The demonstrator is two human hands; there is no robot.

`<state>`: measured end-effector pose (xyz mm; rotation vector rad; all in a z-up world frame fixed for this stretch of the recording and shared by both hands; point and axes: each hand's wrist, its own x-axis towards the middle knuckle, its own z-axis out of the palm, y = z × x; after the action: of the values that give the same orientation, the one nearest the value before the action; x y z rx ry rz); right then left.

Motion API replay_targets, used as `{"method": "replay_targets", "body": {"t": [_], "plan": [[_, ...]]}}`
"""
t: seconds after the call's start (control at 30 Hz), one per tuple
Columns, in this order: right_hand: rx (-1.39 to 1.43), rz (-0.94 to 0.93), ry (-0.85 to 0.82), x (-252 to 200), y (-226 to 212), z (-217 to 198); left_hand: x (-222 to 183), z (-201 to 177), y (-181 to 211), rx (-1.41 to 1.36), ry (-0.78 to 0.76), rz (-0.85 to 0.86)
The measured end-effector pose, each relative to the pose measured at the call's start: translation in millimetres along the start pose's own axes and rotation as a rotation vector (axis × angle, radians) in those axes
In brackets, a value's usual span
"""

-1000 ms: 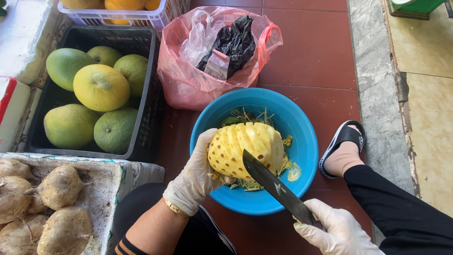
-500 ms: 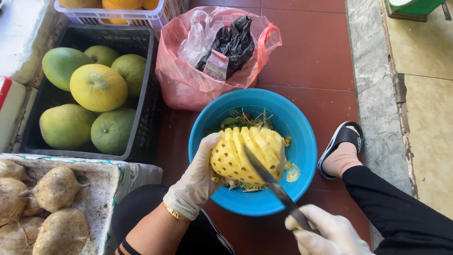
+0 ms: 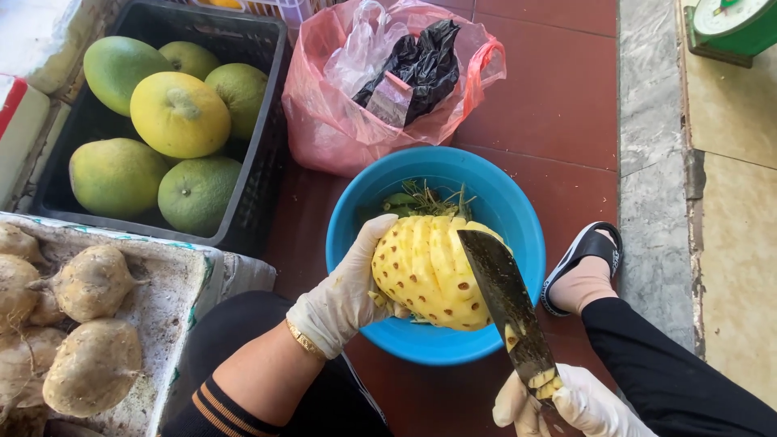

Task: Removing the eyes from a peeled pineapple using a knife in a spiral pattern

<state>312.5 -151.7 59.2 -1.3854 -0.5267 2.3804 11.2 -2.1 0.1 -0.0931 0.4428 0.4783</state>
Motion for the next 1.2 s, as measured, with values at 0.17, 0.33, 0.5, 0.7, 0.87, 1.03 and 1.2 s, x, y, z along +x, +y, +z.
{"method": "replay_targets", "body": {"t": [0.17, 0.33, 0.5, 0.7, 0.87, 1.03, 1.2], "plan": [[0.013, 0.002, -0.005, 4, 0, 2, 0, -1, 0, -0.023, -0.054, 0.001], [-0.023, -0.010, 0.026, 4, -3, 5, 1, -4, 0, -0.007, -0.008, -0.024], [0.090, 0.009, 0.089, -1, -16, 31, 3, -1, -1, 0.041, 0.051, -0.017], [0.017, 0.006, 0.173, -3, -21, 38, -2, 11, -2, 0.074, 0.072, 0.038], [0.379, -0.056, 0.292, 2, -16, 46, -1, 19, -8, 0.148, 0.149, 0.094], [0.279, 0.049, 0.360, -2, -26, 34, -11, 36, 0, 0.268, 0.568, 0.273], [-0.170, -0.620, 0.551, 18, -15, 10, -11, 27, 7, 0.260, 0.588, 0.416]]}}
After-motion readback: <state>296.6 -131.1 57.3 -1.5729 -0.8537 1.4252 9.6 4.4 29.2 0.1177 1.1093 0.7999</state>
